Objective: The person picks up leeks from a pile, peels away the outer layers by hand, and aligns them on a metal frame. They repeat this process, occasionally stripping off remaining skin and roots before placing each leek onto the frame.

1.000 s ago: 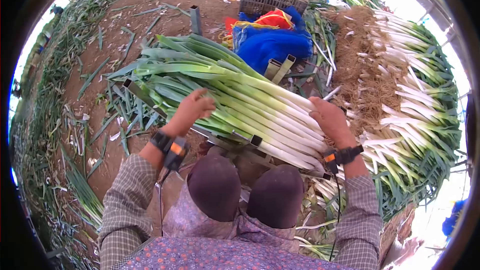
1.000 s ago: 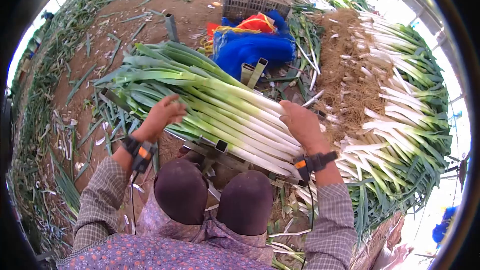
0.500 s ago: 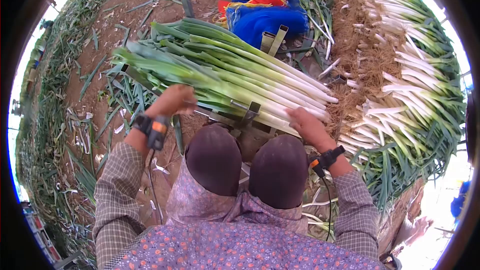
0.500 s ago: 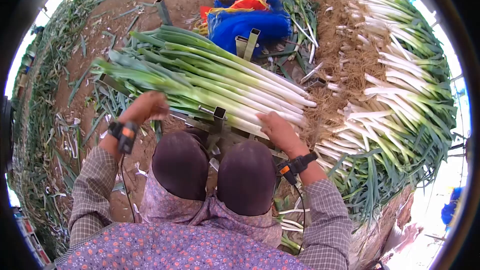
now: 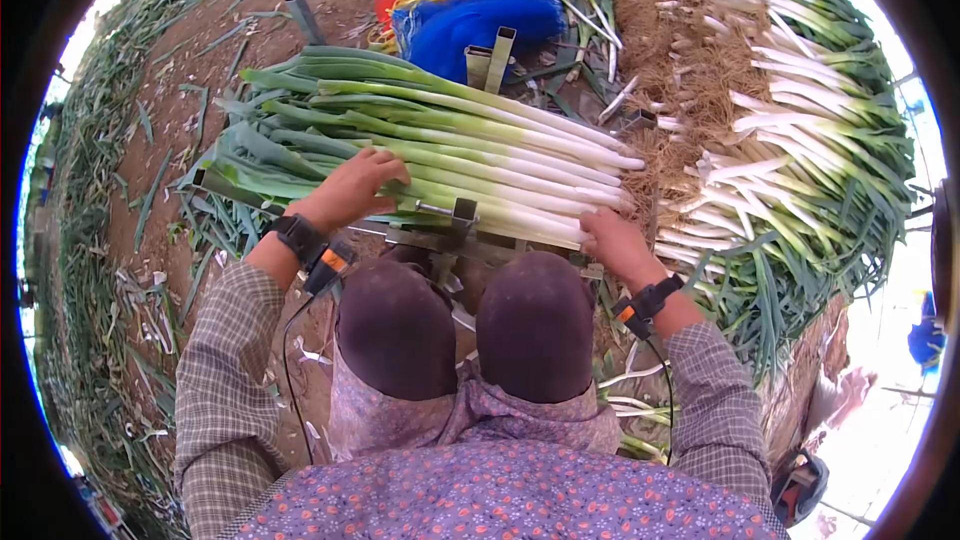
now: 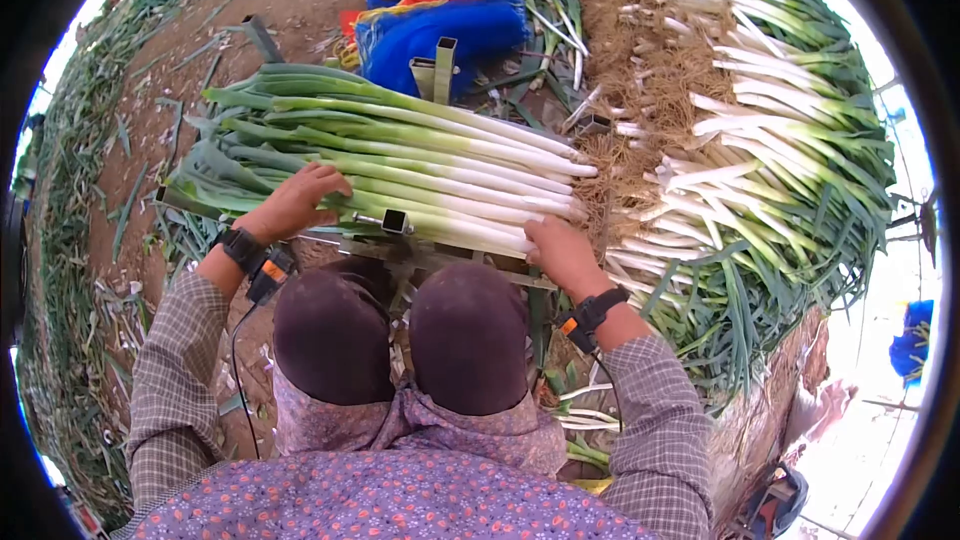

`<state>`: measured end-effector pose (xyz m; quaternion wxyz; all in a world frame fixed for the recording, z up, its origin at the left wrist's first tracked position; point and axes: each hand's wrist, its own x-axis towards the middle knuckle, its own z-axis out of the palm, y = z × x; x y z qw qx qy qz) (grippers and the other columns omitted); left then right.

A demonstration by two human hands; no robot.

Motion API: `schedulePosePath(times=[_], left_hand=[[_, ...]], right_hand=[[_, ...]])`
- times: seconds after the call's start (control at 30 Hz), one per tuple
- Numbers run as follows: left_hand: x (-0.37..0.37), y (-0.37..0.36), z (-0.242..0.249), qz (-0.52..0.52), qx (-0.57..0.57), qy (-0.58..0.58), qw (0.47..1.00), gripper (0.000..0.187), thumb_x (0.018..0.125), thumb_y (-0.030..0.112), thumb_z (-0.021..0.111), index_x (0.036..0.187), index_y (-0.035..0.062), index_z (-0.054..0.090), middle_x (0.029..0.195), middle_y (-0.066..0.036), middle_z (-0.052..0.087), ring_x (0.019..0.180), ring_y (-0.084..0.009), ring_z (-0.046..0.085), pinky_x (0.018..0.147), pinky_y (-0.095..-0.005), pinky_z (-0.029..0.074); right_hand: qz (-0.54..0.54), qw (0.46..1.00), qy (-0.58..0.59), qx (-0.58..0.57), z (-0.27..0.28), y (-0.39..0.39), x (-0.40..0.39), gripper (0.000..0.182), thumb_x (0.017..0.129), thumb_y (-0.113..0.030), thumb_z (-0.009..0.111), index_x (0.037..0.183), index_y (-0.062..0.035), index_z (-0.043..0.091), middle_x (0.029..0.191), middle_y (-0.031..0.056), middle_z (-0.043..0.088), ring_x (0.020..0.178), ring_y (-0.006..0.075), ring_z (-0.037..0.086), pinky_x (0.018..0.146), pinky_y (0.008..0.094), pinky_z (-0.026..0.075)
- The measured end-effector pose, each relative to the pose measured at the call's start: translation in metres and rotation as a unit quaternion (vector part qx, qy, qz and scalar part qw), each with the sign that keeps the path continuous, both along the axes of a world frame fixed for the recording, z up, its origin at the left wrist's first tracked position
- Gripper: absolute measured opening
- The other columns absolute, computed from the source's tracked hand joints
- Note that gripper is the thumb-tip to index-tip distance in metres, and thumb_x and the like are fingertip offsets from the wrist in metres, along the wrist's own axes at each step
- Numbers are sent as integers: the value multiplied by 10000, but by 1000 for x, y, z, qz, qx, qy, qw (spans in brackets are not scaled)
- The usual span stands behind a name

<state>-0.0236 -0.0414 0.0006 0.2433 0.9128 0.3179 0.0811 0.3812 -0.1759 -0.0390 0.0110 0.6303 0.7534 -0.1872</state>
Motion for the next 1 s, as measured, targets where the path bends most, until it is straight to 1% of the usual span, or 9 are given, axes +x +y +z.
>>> schedulePosePath(times=[0.13, 0.27, 0.4, 0.5, 0.6, 0.63, 0.77, 0.93, 1.0], left_hand=[[0, -1, -18, 29, 23, -7, 999, 377, 607, 22, 750, 948, 111, 616, 1016, -73, 581, 991, -328, 504, 888, -420, 420], [-2, -4, -20, 38, -12, -6, 999, 387, 590, 12, 758, 937, 108, 617, 999, -77, 579, 998, -334, 502, 892, -431, 417], [-1, 3, -20, 41, -33, -9, 999, 382, 602, 4, 749, 946, 98, 612, 1008, -83, 576, 1023, -324, 495, 910, -423, 413], [-1, 8, -15, 45, -68, -7, 997, 372, 621, -6, 725, 961, 93, 612, 1005, -81, 570, 1033, -308, 485, 924, -402, 408], [-2, 8, -14, 34, -74, -13, 997, 365, 633, 4, 718, 971, 95, 615, 1000, -80, 566, 1028, -307, 484, 929, -396, 405], [-2, 8, -14, 41, -80, -12, 996, 362, 641, 5, 712, 978, 95, 616, 998, -83, 565, 1034, -309, 483, 938, -396, 403], [2, 8, -13, 45, -87, 1, 995, 356, 645, 8, 707, 980, 84, 613, 1004, -93, 562, 1048, -315, 482, 949, -397, 401], [5, 11, -5, 54, -100, 9, 993, 351, 645, 16, 702, 979, 71, 612, 1018, -99, 561, 1055, -314, 484, 956, -391, 404], [5, 10, -4, 57, -111, 14, 992, 353, 654, 24, 689, 996, 76, 620, 1023, -94, 568, 1063, -309, 488, 965, -389, 399]], right_hand=[[-23, 997, -17, 72, -20, -10, -9, 315, 761, -160, 709, 1036, -89, 574, 975, 163, 561, 891, 381, 613, 759, 478, 497], [16, 991, -3, -132, -4, 20, 3, 277, 785, -218, 693, 995, -57, 608, 1000, 178, 594, 884, 377, 618, 778, 465, 500], [-45, 991, 73, 106, 11, 71, 5, 218, 802, -209, 660, 960, -65, 615, 993, 158, 609, 897, 383, 611, 779, 464, 496], [-69, 994, 9, 81, -5, 112, 15, 230, 801, -178, 647, 1003, -84, 590, 1027, 155, 595, 921, 379, 610, 780, 472, 497], [-115, 978, 74, 157, -16, 118, 15, 261, 794, -141, 630, 1044, -130, 555, 1041, 143, 560, 938, 370, 602, 775, 452, 497], [-112, 986, 45, 119, -12, 118, 16, 294, 782, -120, 641, 1061, -134, 547, 1059, 139, 543, 927, 371, 615, 757, 458, 508], [-90, 989, -55, 105, -10, 123, 19, 256, 784, -108, 630, 1032, -107, 567, 1048, 149, 572, 868, 367, 641, 737, 467, 521], [3, 990, -37, 138, -30, 138, -18, 181, 865, -86, 503, 1019, -78, 598, 979, 174, 606, 815, 358, 661, 693, 470, 533], [-25, 989, -16, 147, -24, 136, -20, 151, 848, -87, 512, 948, -68, 623, 940, 193, 625, 835, 367, 659, 719, 482, 529]])
